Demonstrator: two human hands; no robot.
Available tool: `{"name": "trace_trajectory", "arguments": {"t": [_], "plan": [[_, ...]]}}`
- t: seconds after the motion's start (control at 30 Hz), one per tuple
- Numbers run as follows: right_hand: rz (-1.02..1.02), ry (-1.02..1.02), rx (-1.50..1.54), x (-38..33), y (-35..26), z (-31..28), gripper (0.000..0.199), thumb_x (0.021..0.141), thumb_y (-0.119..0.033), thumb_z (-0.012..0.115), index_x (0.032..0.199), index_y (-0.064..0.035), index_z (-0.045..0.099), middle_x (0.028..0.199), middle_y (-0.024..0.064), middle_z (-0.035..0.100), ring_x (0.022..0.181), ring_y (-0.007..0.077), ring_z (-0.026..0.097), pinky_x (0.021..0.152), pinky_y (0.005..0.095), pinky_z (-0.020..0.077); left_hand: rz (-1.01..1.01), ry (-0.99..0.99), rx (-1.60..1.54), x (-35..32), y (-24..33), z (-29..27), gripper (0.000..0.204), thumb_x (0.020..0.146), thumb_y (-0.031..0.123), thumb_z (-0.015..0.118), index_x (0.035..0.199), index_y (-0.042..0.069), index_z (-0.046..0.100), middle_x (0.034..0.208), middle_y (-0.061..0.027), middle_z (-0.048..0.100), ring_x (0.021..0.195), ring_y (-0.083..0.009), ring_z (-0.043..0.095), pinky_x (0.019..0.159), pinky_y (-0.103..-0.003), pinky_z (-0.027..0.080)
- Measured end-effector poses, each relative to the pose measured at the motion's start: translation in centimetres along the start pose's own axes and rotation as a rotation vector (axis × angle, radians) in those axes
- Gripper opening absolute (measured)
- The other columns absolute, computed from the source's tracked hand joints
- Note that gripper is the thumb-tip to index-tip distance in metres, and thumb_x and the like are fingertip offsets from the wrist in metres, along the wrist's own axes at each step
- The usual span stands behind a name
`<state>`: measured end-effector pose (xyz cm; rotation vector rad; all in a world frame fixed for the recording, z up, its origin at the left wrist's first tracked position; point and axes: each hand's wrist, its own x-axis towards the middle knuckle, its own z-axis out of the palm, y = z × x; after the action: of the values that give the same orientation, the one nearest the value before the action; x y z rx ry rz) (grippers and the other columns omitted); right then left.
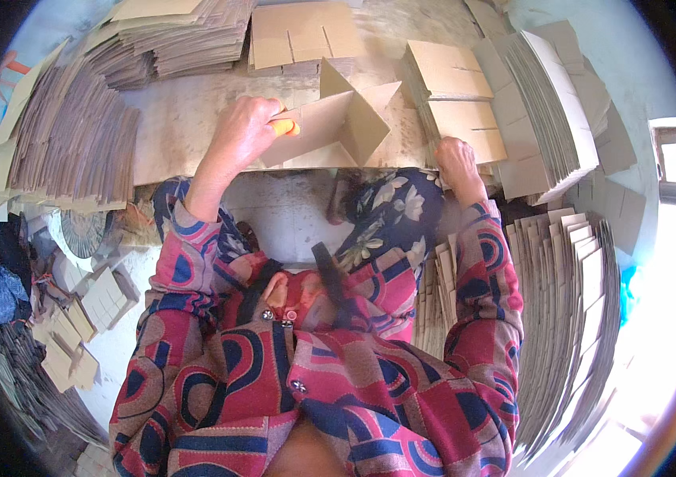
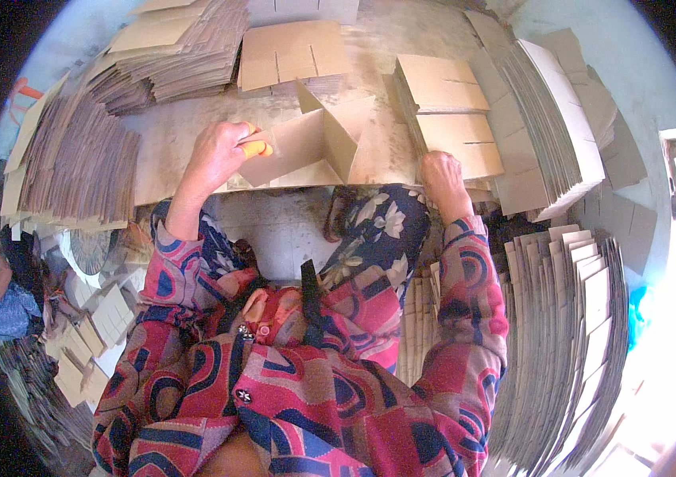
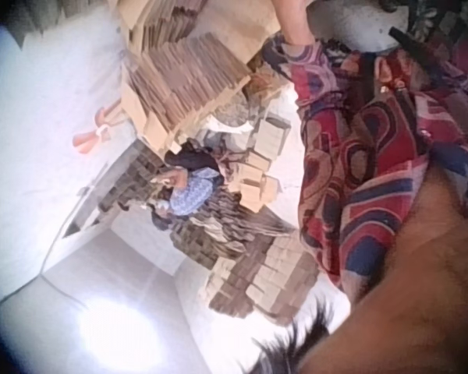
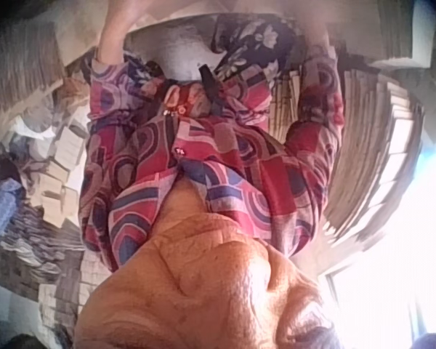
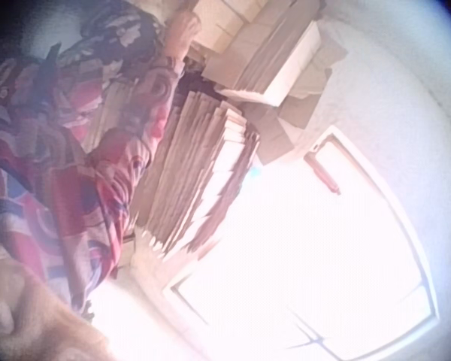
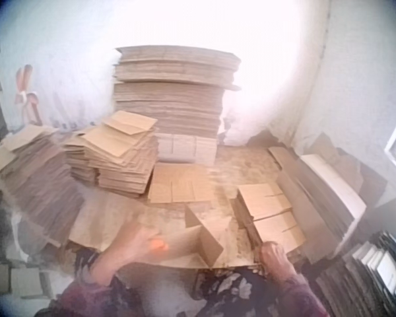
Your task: The person sits on the floor and repeatedly folds rectangular cardboard pieces in half using both hands. They place each folded piece onto a growing stack on the table to their right.
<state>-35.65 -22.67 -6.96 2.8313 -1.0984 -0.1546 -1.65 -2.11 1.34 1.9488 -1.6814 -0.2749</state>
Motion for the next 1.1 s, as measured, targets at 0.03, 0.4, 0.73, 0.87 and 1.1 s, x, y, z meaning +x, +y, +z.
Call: {"name": "trace_trajectory", "arguments": {"t": [0.03, 0.4, 0.73, 0.87, 1.1], "plan": [[-0.026, 0.026, -0.022, -0.3, 0.1, 0.2, 0.013, 0.081, -0.009, 0.059, 0.076, 0.0024, 0.062, 0.084, 0.0215, 0.066, 0.075, 0.0395, 0.067, 0.068, 0.0449, 0.0547, -0.003, 0.005, -0.009, 0.0, 0.1, 0.0, 0.028, 0.076, 0.028, 0.072, 0.075, 0.001, 0.065, 0.067, -0.0223, 0.06, 0.065, -0.0393, 0.06, 0.058, -0.046, 0.045], [0.133, 0.222, -0.285, -2.1, -1.4, -3.2, 0.006, 0.081, -0.009, 0.059, 0.082, -0.0028, 0.056, 0.074, 0.0139, 0.064, 0.07, 0.0277, 0.068, 0.057, 0.0377, 0.056, -0.097, 0.007, -0.013, -1.1, 0.1, -0.6, 0.028, 0.076, 0.03, 0.073, 0.079, 0.003, 0.067, 0.067, -0.0206, 0.062, 0.066, -0.0378, 0.062, 0.06, -0.045, 0.047], [0.201, 0.39, 0.107, -2.7, 4.0, -4.7, 0.012, 0.089, -0.014, 0.053, 0.086, -0.009, 0.064, 0.074, 0.0212, 0.065, 0.072, 0.0411, 0.065, 0.063, 0.0493, 0.0523, -0.093, 0.022, -0.023, -1.3, -0.1, -0.6, 0.033, 0.074, 0.032, 0.075, 0.08, 0.001, 0.067, 0.071, -0.0211, 0.062, 0.068, -0.0386, 0.062, 0.061, -0.045, 0.048], [0.444, 0.389, -0.23, -3.2, 6.0, -7.1, 0.014, 0.088, -0.009, 0.05, 0.098, -0.007, 0.06, 0.081, 0.0126, 0.067, 0.076, 0.0353, 0.067, 0.066, 0.0458, 0.0549, -0.1, -0.024, 0.0, -1.4, 0.0, -0.8, 0.028, 0.074, 0.029, 0.074, 0.09, 0.006, 0.071, 0.077, -0.0195, 0.066, 0.07, -0.0339, 0.065, 0.063, -0.039, 0.048], [0.311, 0.974, 0.216, -4.1, -4.2, -23.7, 0.02, 0.089, -0.001, 0.059, 0.107, -0.0049, 0.069, 0.094, 0.0063, 0.073, 0.072, 0.0097, 0.066, 0.052, 0.0235, 0.0546, -0.063, 0.06, -0.15, -2.0, -1.1, -0.2, 0.021, 0.076, 0.022, 0.072, 0.089, 0.005, 0.073, 0.073, -0.0174, 0.066, 0.064, -0.0298, 0.063, 0.06, -0.037, 0.048]]}}
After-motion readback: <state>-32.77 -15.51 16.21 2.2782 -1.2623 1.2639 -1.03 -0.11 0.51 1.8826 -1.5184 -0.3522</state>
